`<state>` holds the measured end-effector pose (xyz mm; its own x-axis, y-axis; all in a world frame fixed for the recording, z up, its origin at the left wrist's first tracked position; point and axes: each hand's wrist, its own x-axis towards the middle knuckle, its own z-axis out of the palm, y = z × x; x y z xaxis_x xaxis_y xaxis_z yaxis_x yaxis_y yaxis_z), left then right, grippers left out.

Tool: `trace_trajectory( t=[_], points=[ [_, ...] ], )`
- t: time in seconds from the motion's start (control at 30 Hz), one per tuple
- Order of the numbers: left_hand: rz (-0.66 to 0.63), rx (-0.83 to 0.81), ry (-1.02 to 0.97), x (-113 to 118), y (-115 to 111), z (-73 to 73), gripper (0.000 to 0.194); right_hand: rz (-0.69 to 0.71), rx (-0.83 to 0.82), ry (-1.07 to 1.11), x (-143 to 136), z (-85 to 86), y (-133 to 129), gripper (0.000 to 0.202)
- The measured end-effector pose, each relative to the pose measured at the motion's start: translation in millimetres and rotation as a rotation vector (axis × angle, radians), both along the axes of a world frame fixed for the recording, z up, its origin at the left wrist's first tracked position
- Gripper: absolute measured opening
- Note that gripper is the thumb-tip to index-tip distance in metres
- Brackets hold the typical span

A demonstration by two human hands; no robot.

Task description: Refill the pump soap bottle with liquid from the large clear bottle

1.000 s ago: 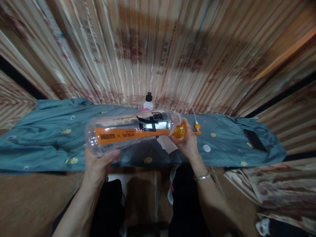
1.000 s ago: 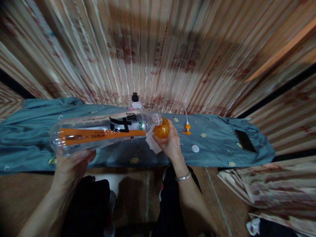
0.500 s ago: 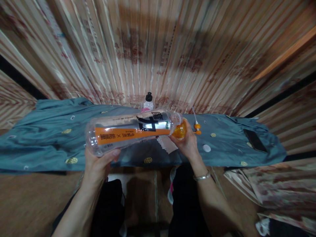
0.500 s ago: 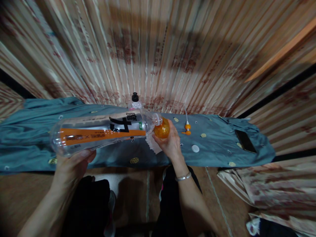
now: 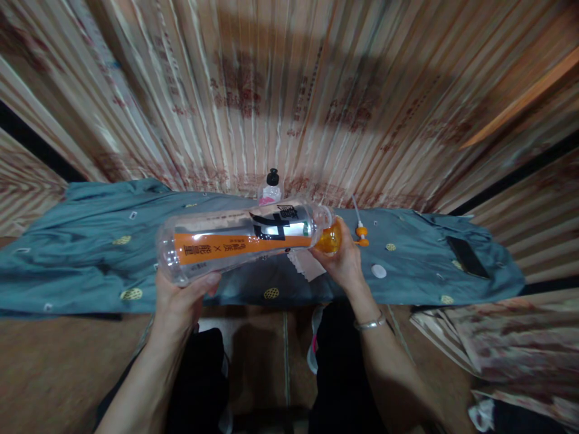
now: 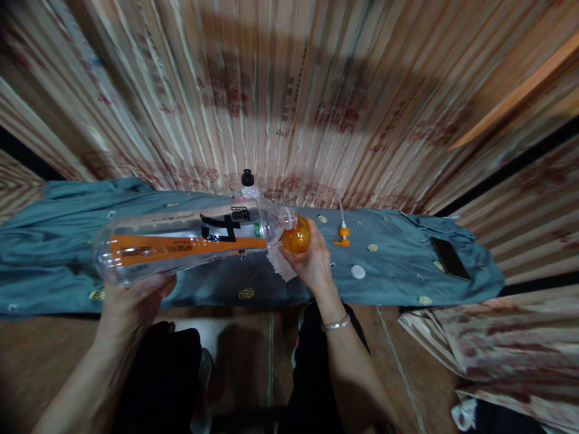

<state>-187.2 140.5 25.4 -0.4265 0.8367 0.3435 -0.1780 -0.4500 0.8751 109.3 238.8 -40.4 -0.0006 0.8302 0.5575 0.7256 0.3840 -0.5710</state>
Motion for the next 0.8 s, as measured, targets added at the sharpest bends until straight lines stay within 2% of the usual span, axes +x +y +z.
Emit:
trace_trajectory(
  t=[0.6, 0.8],
  points=[
    [-0.009, 0.030, -0.060, 2.6, 0.7, 5.2, 0.044, 0.015, 0.005, 0.016, -0.3, 1.3, 0.5, 0.095],
    [-0.008, 0.025, -0.074, 2.2, 1.8, 4.6, 0.050, 0.015, 0.018, 0.013, 0.0, -0.6, 1.0, 0.096]
  ],
)
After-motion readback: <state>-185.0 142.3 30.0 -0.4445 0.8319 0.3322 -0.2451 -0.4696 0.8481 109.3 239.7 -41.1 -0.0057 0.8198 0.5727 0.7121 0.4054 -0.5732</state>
